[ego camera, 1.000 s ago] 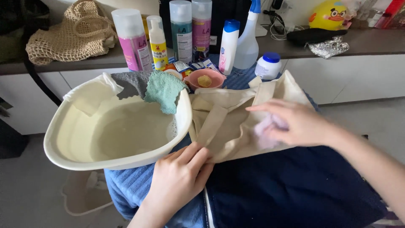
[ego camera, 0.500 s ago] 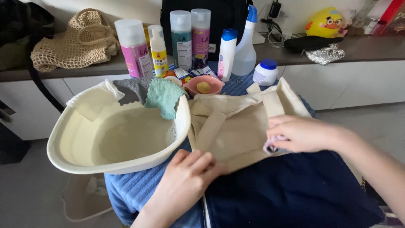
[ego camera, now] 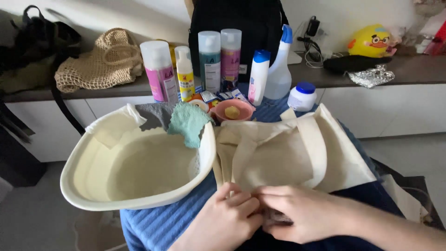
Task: Cleaning a canvas tote bag by wiping it with a damp cloth.
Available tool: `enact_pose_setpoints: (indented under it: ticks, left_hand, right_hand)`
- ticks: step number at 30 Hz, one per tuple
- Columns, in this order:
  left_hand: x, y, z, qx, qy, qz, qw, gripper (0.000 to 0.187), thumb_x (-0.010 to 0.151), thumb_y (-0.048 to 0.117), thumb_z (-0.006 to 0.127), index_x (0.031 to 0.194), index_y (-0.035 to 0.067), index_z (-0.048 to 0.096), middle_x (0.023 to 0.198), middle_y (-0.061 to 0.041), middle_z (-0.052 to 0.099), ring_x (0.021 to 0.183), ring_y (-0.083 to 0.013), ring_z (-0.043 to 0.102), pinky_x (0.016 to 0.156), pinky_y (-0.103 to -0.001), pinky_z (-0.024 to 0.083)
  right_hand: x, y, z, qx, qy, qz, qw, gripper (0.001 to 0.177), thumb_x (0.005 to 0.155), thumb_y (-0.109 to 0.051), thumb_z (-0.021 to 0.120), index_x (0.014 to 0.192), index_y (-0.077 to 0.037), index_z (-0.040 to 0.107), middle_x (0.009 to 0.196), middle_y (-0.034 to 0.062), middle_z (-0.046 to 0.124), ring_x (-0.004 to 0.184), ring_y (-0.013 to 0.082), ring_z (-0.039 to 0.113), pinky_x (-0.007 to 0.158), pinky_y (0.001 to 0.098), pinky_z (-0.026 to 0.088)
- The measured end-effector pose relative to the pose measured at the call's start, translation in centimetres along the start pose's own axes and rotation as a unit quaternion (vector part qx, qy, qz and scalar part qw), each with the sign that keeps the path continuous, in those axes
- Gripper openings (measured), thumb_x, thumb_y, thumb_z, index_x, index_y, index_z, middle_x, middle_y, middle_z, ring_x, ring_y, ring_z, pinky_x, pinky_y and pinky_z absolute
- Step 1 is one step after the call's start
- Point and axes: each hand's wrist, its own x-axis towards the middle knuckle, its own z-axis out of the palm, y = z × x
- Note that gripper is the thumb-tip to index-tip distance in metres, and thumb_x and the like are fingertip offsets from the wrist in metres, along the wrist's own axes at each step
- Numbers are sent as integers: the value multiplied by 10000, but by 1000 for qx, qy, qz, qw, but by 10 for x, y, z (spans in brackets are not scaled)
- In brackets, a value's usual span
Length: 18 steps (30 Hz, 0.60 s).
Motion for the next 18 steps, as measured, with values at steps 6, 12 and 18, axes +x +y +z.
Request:
enact_pose_setpoints:
  ticks: [6, 12, 18]
  left_hand:
    - [-15, 4, 8, 8, 16, -66, 998, 197, 982, 121, 624, 805, 206, 637, 853, 22, 536, 801, -178, 555, 861, -368, 431]
    - [-14, 8, 1, -24, 23, -85, 996, 223, 1030, 107, 575, 875, 214, 695, 809, 2, 468, 743, -180, 507, 788, -356, 399]
    - [-15, 7, -3, -13, 29, -70, 997, 207, 1046, 129, 560, 954, 245, 705, 829, 28, 483, 758, -160, 526, 810, -339, 409]
  right_hand:
    - [-28, 28, 10, -120, 111, -172, 971, 282, 1023, -184, 601, 1263, -104, 727, 1377, 55, 696, 1239, 199, 668, 1043, 425, 438]
    - [-48, 42, -1, -203, 156, -155, 954, 106, 924, -183, 673, 923, -138, 769, 1165, 6, 780, 1028, 159, 743, 990, 484, 449]
    - [-62, 68, 6, -292, 187, -129, 929, 84, 880, -261, 734, 844, -194, 769, 1092, -4, 797, 1075, 161, 702, 1021, 493, 481]
